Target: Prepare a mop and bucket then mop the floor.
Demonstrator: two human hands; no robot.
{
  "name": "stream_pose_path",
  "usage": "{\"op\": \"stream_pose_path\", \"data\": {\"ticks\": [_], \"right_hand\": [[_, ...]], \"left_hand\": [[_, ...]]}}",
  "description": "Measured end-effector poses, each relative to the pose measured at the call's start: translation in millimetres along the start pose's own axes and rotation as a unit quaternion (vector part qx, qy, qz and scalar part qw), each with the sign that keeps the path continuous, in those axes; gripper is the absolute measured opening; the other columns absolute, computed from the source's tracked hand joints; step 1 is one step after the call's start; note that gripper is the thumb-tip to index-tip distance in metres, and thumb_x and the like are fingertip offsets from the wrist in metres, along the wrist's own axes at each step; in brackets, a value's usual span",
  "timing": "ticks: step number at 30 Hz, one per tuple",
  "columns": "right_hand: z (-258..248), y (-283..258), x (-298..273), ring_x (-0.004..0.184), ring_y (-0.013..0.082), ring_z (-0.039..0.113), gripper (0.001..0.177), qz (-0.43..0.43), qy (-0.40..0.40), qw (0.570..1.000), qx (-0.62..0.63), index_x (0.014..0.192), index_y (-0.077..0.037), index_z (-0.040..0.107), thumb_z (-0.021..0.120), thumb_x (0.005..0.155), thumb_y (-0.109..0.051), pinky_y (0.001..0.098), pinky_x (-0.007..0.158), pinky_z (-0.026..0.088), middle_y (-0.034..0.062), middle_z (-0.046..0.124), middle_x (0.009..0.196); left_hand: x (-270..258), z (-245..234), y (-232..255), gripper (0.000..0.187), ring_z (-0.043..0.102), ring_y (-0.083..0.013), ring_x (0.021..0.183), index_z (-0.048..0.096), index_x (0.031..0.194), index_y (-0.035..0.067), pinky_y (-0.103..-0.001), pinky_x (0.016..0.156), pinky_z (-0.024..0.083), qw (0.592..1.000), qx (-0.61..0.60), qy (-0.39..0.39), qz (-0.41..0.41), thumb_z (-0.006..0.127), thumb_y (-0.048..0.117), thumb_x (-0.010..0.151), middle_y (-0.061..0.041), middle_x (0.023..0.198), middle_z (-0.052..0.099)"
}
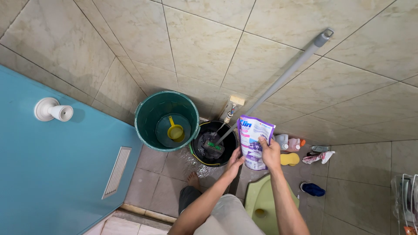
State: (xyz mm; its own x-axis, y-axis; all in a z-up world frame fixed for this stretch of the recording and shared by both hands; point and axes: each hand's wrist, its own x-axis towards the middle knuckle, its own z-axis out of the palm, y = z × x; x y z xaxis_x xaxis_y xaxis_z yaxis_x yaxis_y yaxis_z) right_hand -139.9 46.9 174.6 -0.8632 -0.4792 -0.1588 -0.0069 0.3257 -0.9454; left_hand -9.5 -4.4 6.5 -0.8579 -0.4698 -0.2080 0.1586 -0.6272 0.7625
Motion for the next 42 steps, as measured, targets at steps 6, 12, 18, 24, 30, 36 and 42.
{"op": "stream_pose_path", "data": {"ticks": [6, 12, 18, 24, 30, 36, 42], "right_hand": [[0, -8, 1, 0.083, 0.0088, 0.063, 0.030, 0.002, -0.015, 0.999, -0.043, 0.110, 0.005, 0.072, 0.063, 0.101, -0.022, 0.0287, 0.078, 0.052, 0.0063, 0.077, 0.095], [0, -10, 3, 0.083, 0.0096, 0.062, 0.032, -0.002, -0.028, 0.997, -0.074, 0.111, 0.006, 0.072, 0.063, 0.102, -0.023, 0.0297, 0.078, 0.052, 0.0086, 0.077, 0.093], [5, -12, 4, 0.084, 0.0087, 0.063, 0.031, -0.005, -0.035, 0.997, -0.063, 0.112, 0.005, 0.072, 0.063, 0.100, -0.022, 0.0288, 0.079, 0.052, 0.0076, 0.077, 0.095], [10, -17, 15, 0.079, 0.0148, 0.067, 0.030, -0.005, -0.042, 0.989, -0.141, 0.110, 0.002, 0.073, 0.065, 0.098, -0.024, 0.0330, 0.076, 0.053, 0.0131, 0.077, 0.089], [14, -23, 26, 0.074, 0.0310, 0.071, 0.030, -0.010, -0.066, 0.965, -0.253, 0.107, 0.000, 0.074, 0.066, 0.096, -0.027, 0.0407, 0.073, 0.053, 0.0207, 0.074, 0.083], [14, -23, 32, 0.082, 0.0346, 0.074, 0.031, -0.017, -0.082, 0.960, -0.266, 0.110, -0.001, 0.074, 0.066, 0.095, -0.027, 0.0420, 0.077, 0.054, 0.0220, 0.075, 0.089], [14, -23, 33, 0.085, 0.0359, 0.074, 0.030, -0.019, -0.093, 0.958, -0.271, 0.110, -0.001, 0.074, 0.065, 0.095, -0.026, 0.0427, 0.079, 0.054, 0.0221, 0.076, 0.092]], "left_hand": [[0, 6, -11, 0.067, 0.045, -0.0244, 0.141, 0.034, 0.156, 0.002, -0.038, 0.117, 0.035, 1.000, -0.022, 0.004, -0.009, 0.063, 0.023, 0.099, -0.014, 0.152, 0.050], [-2, 8, -8, 0.069, 0.045, -0.0250, 0.144, 0.035, 0.156, 0.001, -0.038, 0.118, 0.034, 1.000, -0.006, 0.010, -0.020, 0.064, 0.023, 0.097, -0.016, 0.153, 0.049], [-4, 8, -6, 0.068, 0.049, -0.0225, 0.136, 0.036, 0.154, 0.003, -0.037, 0.113, 0.038, 0.999, -0.009, 0.020, -0.038, 0.065, 0.025, 0.096, -0.012, 0.146, 0.053], [-7, 9, -23, 0.062, 0.053, -0.0199, 0.129, 0.042, 0.150, 0.002, -0.036, 0.112, 0.038, 0.999, -0.007, 0.023, -0.044, 0.065, 0.024, 0.096, -0.010, 0.138, 0.058], [-16, 17, -17, 0.060, 0.050, -0.0196, 0.133, 0.042, 0.150, 0.006, -0.036, 0.116, 0.034, 0.997, -0.040, 0.022, -0.068, 0.063, 0.024, 0.097, -0.008, 0.141, 0.057], [-15, 16, -23, 0.060, 0.049, -0.0197, 0.136, 0.042, 0.150, 0.004, -0.036, 0.117, 0.032, 0.996, -0.043, 0.021, -0.079, 0.063, 0.023, 0.097, -0.009, 0.142, 0.056], [-22, 22, -10, 0.060, 0.046, -0.0190, 0.139, 0.041, 0.151, 0.005, -0.036, 0.119, 0.031, 0.994, -0.060, 0.012, -0.092, 0.062, 0.021, 0.096, -0.008, 0.145, 0.054]]}}
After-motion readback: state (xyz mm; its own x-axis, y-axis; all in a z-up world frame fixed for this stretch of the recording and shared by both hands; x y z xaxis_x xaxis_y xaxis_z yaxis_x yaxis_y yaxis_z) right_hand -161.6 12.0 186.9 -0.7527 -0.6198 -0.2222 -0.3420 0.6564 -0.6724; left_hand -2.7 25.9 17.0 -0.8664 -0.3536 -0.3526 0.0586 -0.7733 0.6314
